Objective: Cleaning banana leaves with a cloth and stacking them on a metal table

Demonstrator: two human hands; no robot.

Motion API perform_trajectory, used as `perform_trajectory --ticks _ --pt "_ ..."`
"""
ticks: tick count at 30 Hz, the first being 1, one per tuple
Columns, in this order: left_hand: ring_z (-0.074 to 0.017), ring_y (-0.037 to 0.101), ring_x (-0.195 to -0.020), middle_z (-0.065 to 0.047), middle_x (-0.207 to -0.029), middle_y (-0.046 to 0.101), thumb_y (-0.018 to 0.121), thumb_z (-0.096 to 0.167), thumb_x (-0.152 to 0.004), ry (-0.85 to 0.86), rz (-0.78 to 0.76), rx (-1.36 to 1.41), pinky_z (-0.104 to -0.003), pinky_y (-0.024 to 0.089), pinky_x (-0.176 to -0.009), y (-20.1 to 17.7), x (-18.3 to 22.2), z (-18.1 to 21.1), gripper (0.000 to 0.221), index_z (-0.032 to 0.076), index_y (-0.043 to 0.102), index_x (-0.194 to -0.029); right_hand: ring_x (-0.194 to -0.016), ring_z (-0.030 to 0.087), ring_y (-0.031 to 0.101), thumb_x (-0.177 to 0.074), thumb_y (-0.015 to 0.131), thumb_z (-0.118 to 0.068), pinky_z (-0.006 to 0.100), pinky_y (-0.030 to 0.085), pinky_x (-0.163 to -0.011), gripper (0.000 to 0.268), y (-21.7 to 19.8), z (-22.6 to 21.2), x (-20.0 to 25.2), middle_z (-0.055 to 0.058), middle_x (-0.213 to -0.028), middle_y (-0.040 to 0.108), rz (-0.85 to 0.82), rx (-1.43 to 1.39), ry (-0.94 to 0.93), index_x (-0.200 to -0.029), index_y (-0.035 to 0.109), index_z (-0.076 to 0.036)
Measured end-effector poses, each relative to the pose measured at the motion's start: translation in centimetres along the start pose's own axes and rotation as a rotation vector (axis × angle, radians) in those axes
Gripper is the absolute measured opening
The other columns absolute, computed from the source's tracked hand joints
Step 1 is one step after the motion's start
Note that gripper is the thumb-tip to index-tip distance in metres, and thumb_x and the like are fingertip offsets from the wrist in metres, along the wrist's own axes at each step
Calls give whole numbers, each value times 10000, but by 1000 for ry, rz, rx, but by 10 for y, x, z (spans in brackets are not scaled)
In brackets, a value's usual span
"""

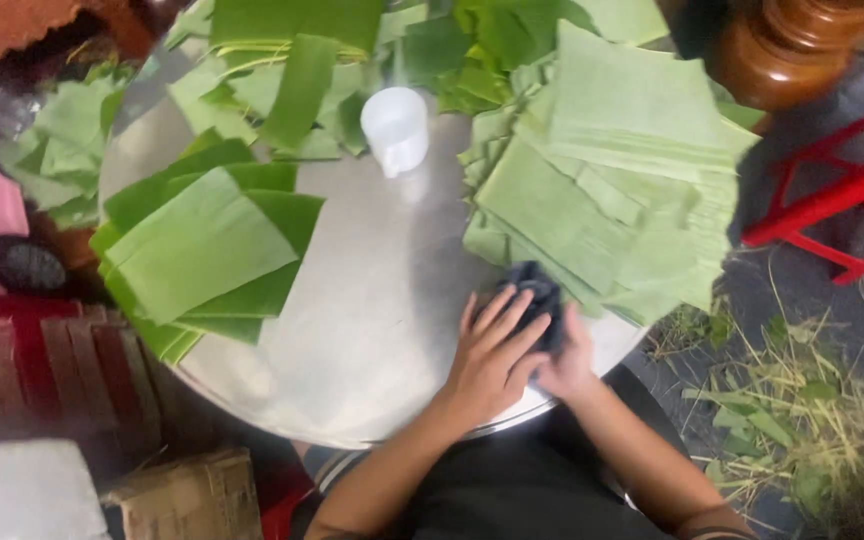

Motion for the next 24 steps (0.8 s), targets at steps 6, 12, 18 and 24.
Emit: perform_trajectory --ticks 6,12,18,24 --pt "-309 584 -1283 -37 -1273 678 642 327 -975 185 -131 -324 -619 425 -1083 94 -68 -79 333 251 672 -1298 -1173 367 614 -892 521 -714 583 482 -1030 792 42 -101 79 177 -1355 622 127 -82 -415 -1419 540 -123" --pt "-344 620 -1190 -161 -1105 720 780 63 -788 425 -243 -667 -624 415 -1069 135 -97 -135 147 73 784 -934 -1294 348 569 -950 381 -709 533 431 -1120 771 13 -119 114 132 -1495 554 234 -57 -566 -1486 500 -168" --pt "-310 610 -966 -113 -831 642 781 -4 -764 457 -126 -658 -573 478 -958 103 -99 -120 96 65 722 -793 -1311 398 551 -959 339 -693 581 421 -1119 788 20 -111 114 196 -1491 541 257 -22 -571 -1484 489 -125" --pt "-350 589 -1223 -88 -1286 639 743 281 -809 -100 -498 -334 -608 468 -968 88 -152 -135 719 283 503 -1487 -1299 432 556 -938 328 -686 615 411 -1116 817 26 -112 106 234 -1500 529 224 -1 -576 -1472 490 -89"
Point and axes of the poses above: each hand's wrist, its own x-axis away from the middle knuckle, its own y-axis out of the palm, z = x × y, the point moved 5 cm from there along -x, towards the middle knuckle
